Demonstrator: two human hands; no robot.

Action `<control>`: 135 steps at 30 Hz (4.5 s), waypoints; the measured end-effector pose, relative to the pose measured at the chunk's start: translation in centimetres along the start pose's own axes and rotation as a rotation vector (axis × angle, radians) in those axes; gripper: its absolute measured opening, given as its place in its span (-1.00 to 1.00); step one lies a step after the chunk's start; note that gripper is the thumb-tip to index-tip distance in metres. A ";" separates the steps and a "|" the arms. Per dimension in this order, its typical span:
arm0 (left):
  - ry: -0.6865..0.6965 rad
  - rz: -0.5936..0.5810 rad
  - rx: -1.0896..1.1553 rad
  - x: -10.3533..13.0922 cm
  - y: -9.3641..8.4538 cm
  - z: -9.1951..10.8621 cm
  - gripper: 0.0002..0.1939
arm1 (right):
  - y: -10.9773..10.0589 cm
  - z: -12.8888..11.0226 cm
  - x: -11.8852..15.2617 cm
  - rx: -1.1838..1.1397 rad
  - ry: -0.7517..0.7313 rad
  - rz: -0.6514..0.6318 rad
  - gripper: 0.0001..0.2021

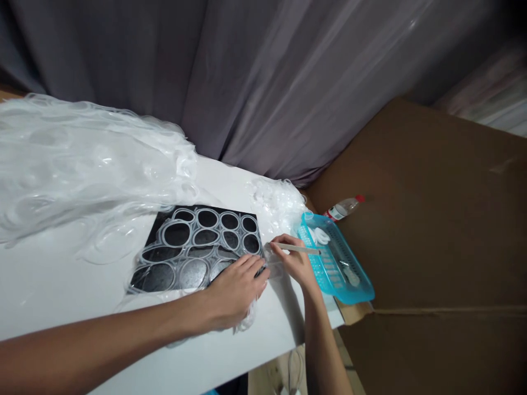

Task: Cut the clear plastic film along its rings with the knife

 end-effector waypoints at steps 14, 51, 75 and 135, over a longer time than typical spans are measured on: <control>0.037 -0.055 -0.047 0.0 0.0 0.3 -0.65 | 1.5 1.5 0.0 -0.051 0.078 -0.029 -0.79; 0.049 -0.046 -0.084 0.3 0.5 0.2 -0.65 | 2.1 0.5 0.0 0.055 0.006 -0.018 -0.78; 0.013 -0.155 -0.022 0.4 1.8 -0.5 -0.41 | 2.7 0.4 -0.7 0.605 -0.130 0.115 -0.80; -0.130 -0.120 -0.100 1.2 2.2 -0.7 -0.06 | 4.5 -0.4 -2.0 -0.166 0.032 -0.198 -0.79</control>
Point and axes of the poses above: each hand's wrist, its own x-axis away from the middle knuckle, its own y-axis out of the palm, z = x × y, the point moved 7 cm from there along -x, towards the middle knuckle, and after that the axes turned 3 degrees about x, right-handed, at the moved point
